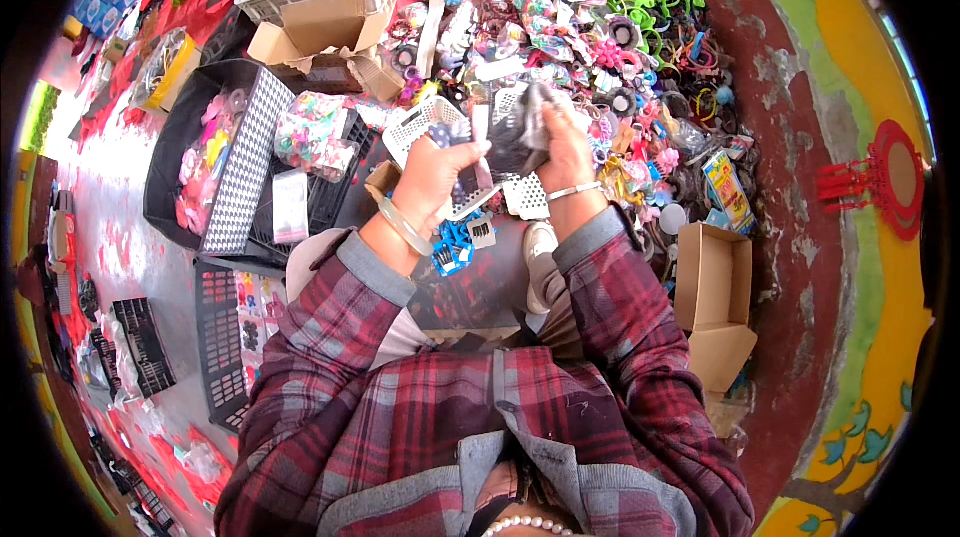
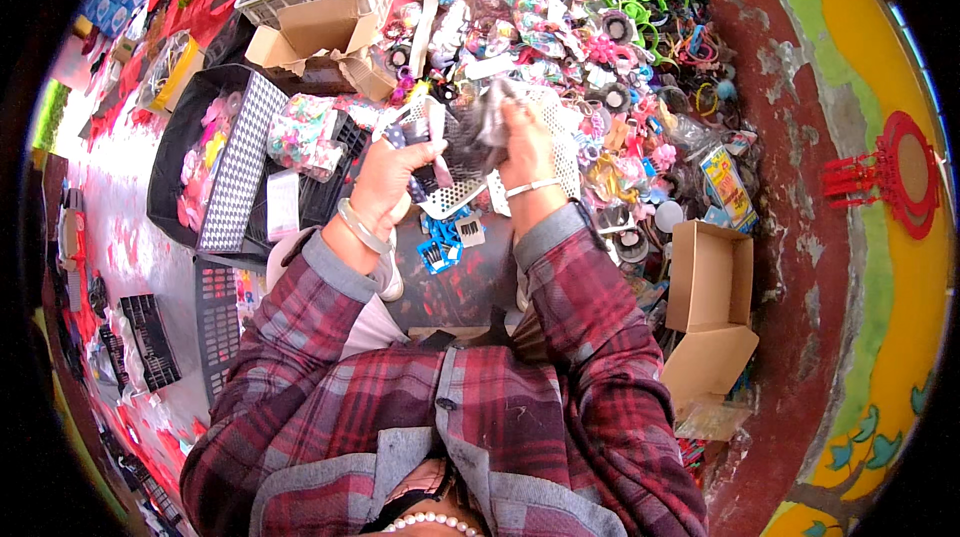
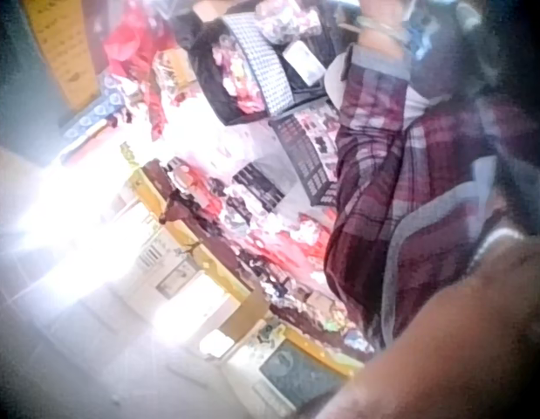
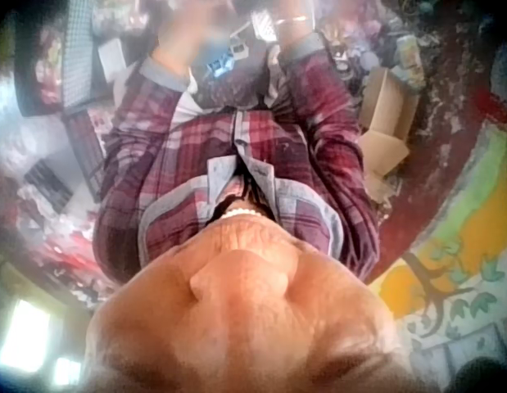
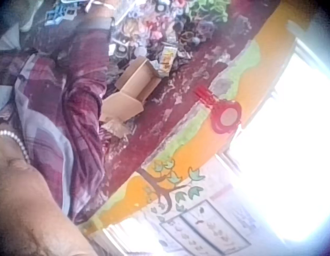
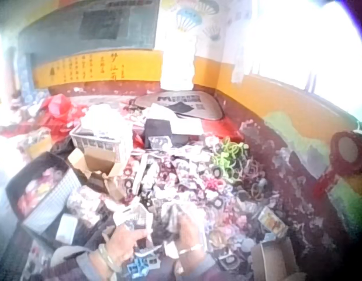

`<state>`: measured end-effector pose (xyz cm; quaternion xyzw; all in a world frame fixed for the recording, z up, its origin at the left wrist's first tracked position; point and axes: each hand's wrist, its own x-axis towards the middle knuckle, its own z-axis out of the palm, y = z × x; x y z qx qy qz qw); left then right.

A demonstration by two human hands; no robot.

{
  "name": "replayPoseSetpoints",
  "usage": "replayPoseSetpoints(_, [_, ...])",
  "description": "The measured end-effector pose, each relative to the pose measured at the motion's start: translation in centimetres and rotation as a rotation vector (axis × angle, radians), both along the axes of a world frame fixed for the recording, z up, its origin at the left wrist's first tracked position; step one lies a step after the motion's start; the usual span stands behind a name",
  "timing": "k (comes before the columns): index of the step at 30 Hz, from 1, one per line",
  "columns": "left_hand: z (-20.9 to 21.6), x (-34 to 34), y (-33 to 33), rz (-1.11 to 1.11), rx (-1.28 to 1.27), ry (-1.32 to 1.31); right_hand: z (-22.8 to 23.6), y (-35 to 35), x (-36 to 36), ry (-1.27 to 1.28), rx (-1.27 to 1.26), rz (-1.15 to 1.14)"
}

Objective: The person wipes the inside and outside of a white plastic basket with a gray cloth. They then pick up a small plastic-wrapped item from the cluttered floor, wipe it with the cloth, and place it into the basket.

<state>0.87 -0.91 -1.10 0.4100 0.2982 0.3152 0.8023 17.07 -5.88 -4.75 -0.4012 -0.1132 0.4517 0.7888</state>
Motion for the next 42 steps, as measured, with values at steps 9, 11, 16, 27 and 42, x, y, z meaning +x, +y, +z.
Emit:
replayPoseSetpoints(9, [-1.2,0.2,1.1,0.101,-0.076,-0.218,2.3,-1.2,-3.2,-0.212,-0.017,0.398])
replayPoseSetpoints(11, [-1.5,0.3,1.1,0.086,-0.088,-0.188,1.9,-0.6,-4.4,-0.231,0.035,0.305])
replayPoseSetpoints(16, [-2.0,0.0,1.2,0.110,-0.119,-0.163,2.0,-0.2,-4.9,-0.357,-0.108,0.153])
replayPoseSetpoints(27, [-0.7,-0.4,1.5,0.065,-0.208,-0.239,1.1,-0.2,-2.7,-0.126,0.041,0.088])
replayPoseSetpoints(42, [-0.4,-1.4,2.3,-0.062,-0.197,-0.177,2.6,-0.9,-2.1,-0.327,-0.078,0.552])
